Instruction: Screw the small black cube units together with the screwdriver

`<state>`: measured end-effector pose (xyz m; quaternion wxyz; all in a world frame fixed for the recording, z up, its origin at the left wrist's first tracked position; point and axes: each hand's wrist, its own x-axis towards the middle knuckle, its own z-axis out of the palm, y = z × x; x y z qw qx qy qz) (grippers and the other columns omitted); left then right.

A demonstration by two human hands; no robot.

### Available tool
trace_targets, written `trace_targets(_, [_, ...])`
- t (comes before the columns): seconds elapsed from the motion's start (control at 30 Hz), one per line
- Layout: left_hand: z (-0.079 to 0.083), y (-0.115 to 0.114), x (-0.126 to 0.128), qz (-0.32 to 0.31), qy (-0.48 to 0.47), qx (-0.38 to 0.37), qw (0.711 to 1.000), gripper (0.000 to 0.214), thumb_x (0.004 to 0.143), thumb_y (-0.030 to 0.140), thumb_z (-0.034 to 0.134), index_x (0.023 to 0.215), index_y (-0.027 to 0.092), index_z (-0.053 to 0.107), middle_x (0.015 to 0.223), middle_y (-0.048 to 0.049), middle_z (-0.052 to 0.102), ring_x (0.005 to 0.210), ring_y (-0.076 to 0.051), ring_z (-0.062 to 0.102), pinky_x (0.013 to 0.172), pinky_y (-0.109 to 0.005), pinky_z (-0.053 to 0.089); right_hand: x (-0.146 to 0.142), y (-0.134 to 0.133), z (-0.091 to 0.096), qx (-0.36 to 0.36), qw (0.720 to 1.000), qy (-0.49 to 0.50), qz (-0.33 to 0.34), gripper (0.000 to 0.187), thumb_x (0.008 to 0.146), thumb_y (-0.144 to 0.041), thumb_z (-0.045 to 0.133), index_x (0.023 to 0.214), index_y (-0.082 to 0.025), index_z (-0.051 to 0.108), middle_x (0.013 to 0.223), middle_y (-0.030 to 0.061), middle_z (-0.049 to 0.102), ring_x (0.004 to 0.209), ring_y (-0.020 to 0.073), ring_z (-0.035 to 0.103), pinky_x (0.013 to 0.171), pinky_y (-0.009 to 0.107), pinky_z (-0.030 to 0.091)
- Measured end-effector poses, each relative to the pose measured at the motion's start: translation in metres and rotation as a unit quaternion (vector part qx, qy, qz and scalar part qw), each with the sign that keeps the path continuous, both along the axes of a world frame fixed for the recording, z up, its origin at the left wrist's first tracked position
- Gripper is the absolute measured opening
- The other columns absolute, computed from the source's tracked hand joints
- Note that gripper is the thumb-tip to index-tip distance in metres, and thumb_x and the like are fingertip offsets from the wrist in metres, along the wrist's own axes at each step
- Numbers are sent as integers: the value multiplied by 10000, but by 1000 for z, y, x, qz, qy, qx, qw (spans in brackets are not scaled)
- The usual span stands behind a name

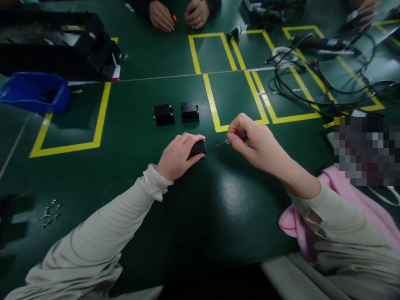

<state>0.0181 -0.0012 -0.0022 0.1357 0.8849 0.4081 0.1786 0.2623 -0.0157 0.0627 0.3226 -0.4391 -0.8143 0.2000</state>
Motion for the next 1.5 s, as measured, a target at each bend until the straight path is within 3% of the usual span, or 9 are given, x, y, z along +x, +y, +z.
trace_targets(0.5, [0, 0, 0, 4, 1, 0, 1000, 431, 949, 337, 594, 1334, 168, 500, 1225, -119, 602, 1082, -286, 573, 955, -447, 484, 0, 1, -2, -11, 1000, -2, -24, 144, 956, -266, 539, 835, -218, 477, 677, -37, 550, 566, 95, 506, 557, 240, 353])
trace_targets(0.63, [0, 0, 0, 2, 2, 6, 1000, 430, 953, 339, 588, 1335, 163, 500, 1227, -121, 602, 1085, -287, 574, 954, -445, 486, -1, 0, -3, -4, 1000, 6, -14, 46, 943, -206, 522, 932, -224, 481, 746, -28, 567, 620, 106, 545, 590, 242, 403])
trace_targets(0.73, [-1, 0, 0, 1, 1, 7, 1000, 432, 953, 339, 588, 1337, 161, 499, 1227, -122, 601, 1092, -287, 575, 960, -447, 485, -2, -1, -3, 7, 1000, 6, -12, 102, 915, -165, 517, 992, -221, 481, 790, -22, 572, 658, 113, 569, 618, 250, 428])
trace_targets(0.93, [0, 0, 1, 3, 4, -1, 1000, 436, 946, 337, 596, 1336, 166, 502, 1234, -123, 603, 1101, -292, 573, 967, -456, 484, -1, -2, -3, 1, 1000, -16, -15, 103, 943, -274, 555, 875, -212, 507, 713, -28, 569, 596, 105, 547, 562, 244, 377])
trace_targets(1.03, [1, 0, 1, 6, 4, 0, 1000, 433, 946, 338, 597, 1333, 163, 508, 1229, -123, 605, 1094, -292, 574, 965, -454, 485, -1, -3, -2, 4, 1000, -22, -10, 39, 942, -242, 531, 945, -204, 536, 729, -23, 580, 607, 108, 561, 578, 245, 392])
trace_targets(1.13, [1, 0, 1, 6, 4, 2, 1000, 434, 945, 334, 602, 1331, 158, 511, 1225, -123, 606, 1080, -291, 576, 953, -449, 489, -1, -4, -1, 4, 999, -27, -18, 129, 908, -203, 538, 1036, -196, 542, 777, -13, 593, 632, 114, 575, 591, 249, 400])
trace_targets(1.23, [1, 0, 1, 4, 5, 1, 1000, 437, 943, 335, 605, 1331, 158, 510, 1223, -123, 606, 1072, -289, 575, 948, -448, 490, -2, -4, -1, -5, 999, -33, -29, 66, 926, -261, 550, 951, -200, 550, 739, -16, 591, 609, 112, 555, 579, 250, 376])
trace_targets(1.33, [1, -1, 1, 4, 3, 2, 1000, 437, 944, 332, 604, 1333, 158, 509, 1225, -122, 605, 1078, -288, 572, 954, -446, 487, -2, -3, -1, -7, 999, -43, -31, 155, 958, -319, 535, 859, -201, 549, 670, -23, 579, 578, 110, 534, 573, 255, 350])
trace_targets(1.5, [1, -1, 1, 6, 3, -1, 1000, 432, 943, 328, 601, 1329, 157, 510, 1223, -125, 603, 1084, -289, 573, 957, -447, 485, -2, -2, -2, -5, 999, -20, -24, 41, 932, -219, 515, 947, -202, 549, 750, -12, 603, 627, 113, 567, 590, 246, 379])
